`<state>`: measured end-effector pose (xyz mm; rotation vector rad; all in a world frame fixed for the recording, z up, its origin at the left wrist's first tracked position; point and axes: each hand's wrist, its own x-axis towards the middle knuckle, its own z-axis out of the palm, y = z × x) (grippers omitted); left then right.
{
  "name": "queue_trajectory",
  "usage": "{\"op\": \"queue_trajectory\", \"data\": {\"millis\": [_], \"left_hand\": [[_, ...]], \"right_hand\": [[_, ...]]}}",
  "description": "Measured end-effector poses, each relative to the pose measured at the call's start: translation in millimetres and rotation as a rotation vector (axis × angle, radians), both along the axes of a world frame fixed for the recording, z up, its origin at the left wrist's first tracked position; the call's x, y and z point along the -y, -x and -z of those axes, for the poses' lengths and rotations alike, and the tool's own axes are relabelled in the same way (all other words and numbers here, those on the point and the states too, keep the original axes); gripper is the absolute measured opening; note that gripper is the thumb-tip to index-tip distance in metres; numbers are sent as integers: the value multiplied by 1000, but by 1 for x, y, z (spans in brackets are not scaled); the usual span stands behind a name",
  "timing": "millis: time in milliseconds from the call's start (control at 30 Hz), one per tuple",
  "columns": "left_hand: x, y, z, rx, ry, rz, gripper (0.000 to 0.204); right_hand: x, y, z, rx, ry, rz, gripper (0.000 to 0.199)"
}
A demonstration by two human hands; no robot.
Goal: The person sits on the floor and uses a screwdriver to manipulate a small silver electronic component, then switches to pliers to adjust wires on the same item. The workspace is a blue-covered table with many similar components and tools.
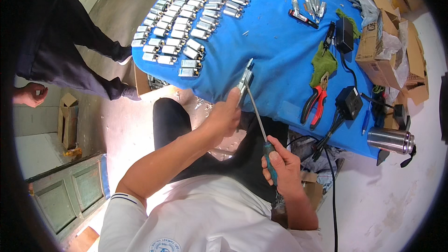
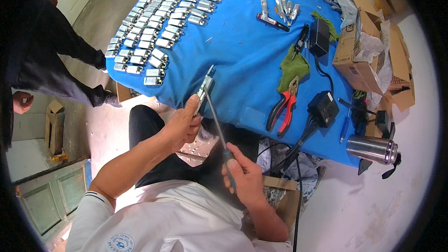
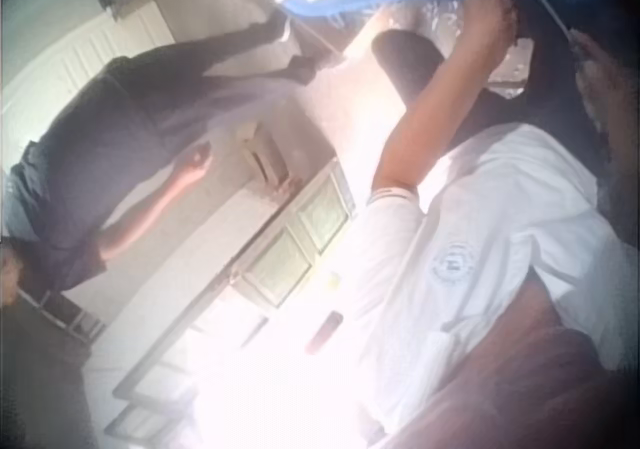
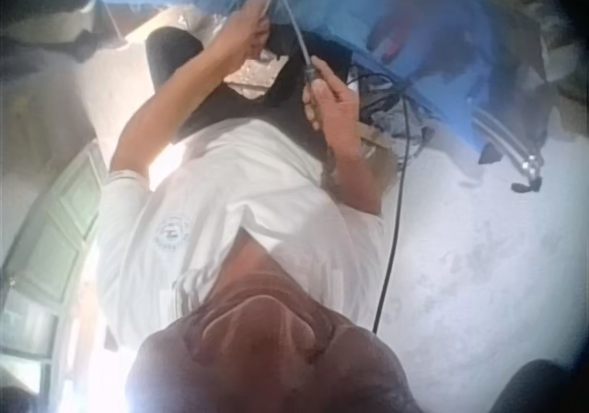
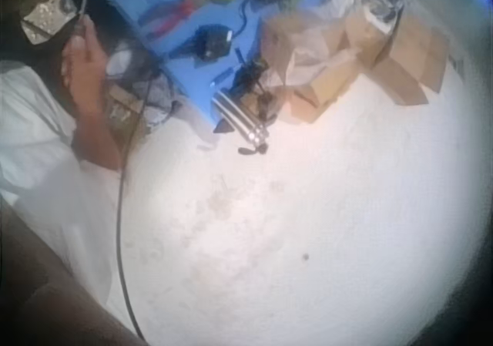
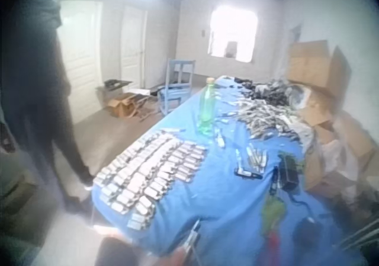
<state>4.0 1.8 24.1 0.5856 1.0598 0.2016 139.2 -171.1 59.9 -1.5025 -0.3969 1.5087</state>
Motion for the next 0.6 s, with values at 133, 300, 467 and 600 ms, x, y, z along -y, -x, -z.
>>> {"op": "queue_trajectory", "data": {"millis": [133, 300, 467, 600], "left_hand": [[-1, 3, 3, 2, 4, 4, 63], [-4, -1, 1, -41, -8, -14, 64], [-5, 0, 7, -19, -30, 5, 64], [-4, -2, 7, -43, -72, 10, 63]], "right_hand": [[3, 1, 1, -78, -14, 37, 46], [-1, 2, 3, -49, -15, 56, 45], [-3, 4, 6, 97, -9, 27, 43], [-5, 4, 4, 205, -27, 6, 40]]}}
